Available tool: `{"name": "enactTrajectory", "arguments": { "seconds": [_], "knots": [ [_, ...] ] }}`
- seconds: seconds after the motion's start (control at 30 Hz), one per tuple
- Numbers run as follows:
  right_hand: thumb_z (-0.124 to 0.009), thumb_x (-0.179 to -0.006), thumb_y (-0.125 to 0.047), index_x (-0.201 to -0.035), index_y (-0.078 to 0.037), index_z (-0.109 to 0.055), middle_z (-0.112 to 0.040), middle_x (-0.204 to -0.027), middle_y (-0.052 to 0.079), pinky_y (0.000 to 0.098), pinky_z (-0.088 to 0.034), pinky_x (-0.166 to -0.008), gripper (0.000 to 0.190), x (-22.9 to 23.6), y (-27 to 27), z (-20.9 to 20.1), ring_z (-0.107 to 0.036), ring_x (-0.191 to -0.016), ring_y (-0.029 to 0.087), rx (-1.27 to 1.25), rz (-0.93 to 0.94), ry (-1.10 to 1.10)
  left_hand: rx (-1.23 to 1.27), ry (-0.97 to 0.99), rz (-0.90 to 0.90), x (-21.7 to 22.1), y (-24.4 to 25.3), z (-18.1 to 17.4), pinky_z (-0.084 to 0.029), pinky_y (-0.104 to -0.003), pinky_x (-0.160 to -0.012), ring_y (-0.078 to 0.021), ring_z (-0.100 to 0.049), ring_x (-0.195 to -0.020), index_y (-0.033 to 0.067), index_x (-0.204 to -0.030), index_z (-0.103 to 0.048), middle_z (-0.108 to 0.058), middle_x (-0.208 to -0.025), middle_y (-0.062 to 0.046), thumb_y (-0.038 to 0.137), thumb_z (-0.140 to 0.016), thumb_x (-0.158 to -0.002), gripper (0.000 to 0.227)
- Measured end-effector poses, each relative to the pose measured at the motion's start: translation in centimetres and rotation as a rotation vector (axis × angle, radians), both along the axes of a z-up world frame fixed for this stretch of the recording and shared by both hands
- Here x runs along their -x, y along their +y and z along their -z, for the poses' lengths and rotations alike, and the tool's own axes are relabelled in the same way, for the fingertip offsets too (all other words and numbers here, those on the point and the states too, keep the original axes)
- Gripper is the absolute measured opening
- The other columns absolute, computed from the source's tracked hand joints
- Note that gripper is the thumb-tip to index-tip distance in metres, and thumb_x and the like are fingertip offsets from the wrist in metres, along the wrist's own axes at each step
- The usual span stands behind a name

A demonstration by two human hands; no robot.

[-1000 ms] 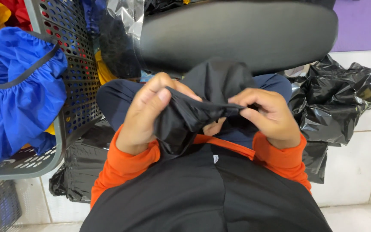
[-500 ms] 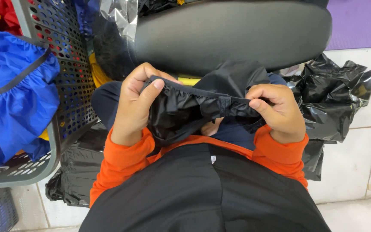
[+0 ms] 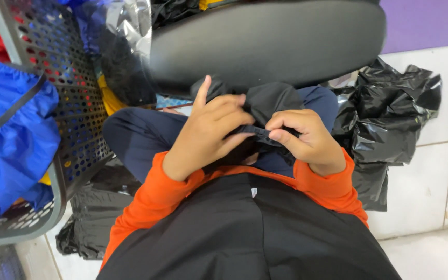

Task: The person places blue textile items into plastic bags, puts the bags into black shipping envelopes, and uses shears to trim a black textile item.

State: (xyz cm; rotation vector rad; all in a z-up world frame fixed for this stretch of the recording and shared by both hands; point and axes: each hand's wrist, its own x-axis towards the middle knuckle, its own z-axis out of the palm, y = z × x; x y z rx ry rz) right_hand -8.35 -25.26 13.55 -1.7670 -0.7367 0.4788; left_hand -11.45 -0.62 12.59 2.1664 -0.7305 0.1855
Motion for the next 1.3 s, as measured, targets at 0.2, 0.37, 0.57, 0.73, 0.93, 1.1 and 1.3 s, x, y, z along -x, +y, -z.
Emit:
{"name": "enactTrajectory", "arguments": {
  "seconds": [0.2, 0.37, 0.57, 0.73, 0.93, 1.1, 1.3],
  "knots": [
    [-0.056, -0.104, -0.02, -0.089, -0.004, -0.066, -0.063, -0.078, 0.004, 0.0268, -0.043, -0.065, 0.024, 0.1, -0.9, 0.2, -0.054, -0.066, 0.016, 0.011, 0.019, -0.068, 0.166, 0.181, 0.178, 0.3, 1.4, -1.7, -0.034, -0.055, -0.118, -0.0247, -0.066, -0.09, 0.0071, -0.101, -0.068, -0.069, -0.092, -0.004, 0.022, -0.071, -0.098, 0.016],
    [-0.068, -0.102, -0.01, -0.094, 0.004, -0.069, -0.071, -0.095, 0.02, 0.0412, -0.051, -0.09, 0.017, -1.2, -2.3, 0.5, -0.066, -0.094, 0.033, -0.25, 0.414, -0.327, 0.303, 0.155, -0.39, 1.3, 5.2, -3.1, -0.056, -0.044, -0.086, -0.0337, -0.07, -0.079, 0.0061, -0.097, -0.078, -0.068, -0.08, -0.01, 0.007, -0.077, -0.089, 0.008],
    [-0.056, -0.114, -0.005, -0.106, -0.001, -0.057, -0.065, -0.096, 0.015, 0.0334, -0.059, -0.087, 0.008, -1.0, -6.7, 1.6, -0.068, -0.094, 0.023, -0.058, 0.877, -0.226, 0.483, -0.086, -0.979, 4.0, 8.3, -4.3, -0.041, -0.034, -0.094, -0.0185, -0.048, -0.095, 0.0026, -0.106, -0.055, -0.049, -0.098, -0.006, 0.035, -0.058, -0.109, 0.033],
    [-0.064, -0.104, -0.007, -0.108, -0.007, -0.071, -0.07, -0.1, 0.007, 0.0275, -0.055, -0.08, 0.008, -2.8, -6.1, 7.8, -0.069, -0.089, 0.016, 0.214, 0.738, -0.087, 0.568, 0.04, -0.895, 4.1, 6.9, -3.0, -0.039, -0.028, -0.084, -0.0111, -0.046, -0.088, 0.0051, -0.108, -0.057, -0.053, -0.095, -0.001, 0.03, -0.066, -0.104, 0.026],
    [-0.058, -0.095, -0.013, -0.113, -0.012, -0.078, -0.077, -0.113, 0.009, 0.0457, -0.052, -0.087, 0.027, -3.8, -2.7, 22.5, -0.069, -0.104, 0.034, 0.687, 0.197, -0.226, 0.666, 0.277, -0.68, 3.3, 4.7, -3.5, -0.048, -0.026, -0.09, -0.0104, -0.056, -0.095, 0.0045, -0.106, -0.056, -0.059, -0.097, -0.001, 0.01, -0.07, -0.099, 0.017],
    [-0.058, -0.086, 0.002, -0.095, -0.011, -0.073, -0.051, -0.094, 0.006, 0.0498, -0.041, -0.048, 0.022, -3.5, -0.3, 27.1, -0.054, -0.075, 0.034, 0.846, 0.05, -0.444, 0.627, 0.405, -0.633, 3.3, 3.6, -1.4, -0.044, -0.022, -0.077, -0.0077, -0.05, -0.082, 0.0033, -0.104, -0.06, -0.051, -0.083, 0.001, 0.005, -0.078, -0.092, 0.022],
    [-0.054, -0.104, -0.03, -0.141, -0.012, -0.055, -0.057, -0.137, 0.009, 0.038, -0.045, -0.095, 0.041, -0.8, 3.5, 18.4, -0.056, -0.12, 0.026, 1.444, -0.061, -0.432, 0.851, 0.483, -0.365, 2.8, 2.5, -1.9, -0.062, -0.028, -0.071, -0.0102, -0.066, -0.077, -0.0032, -0.115, -0.07, -0.069, -0.08, -0.01, 0.0, -0.068, -0.097, 0.019]
  ]
}}
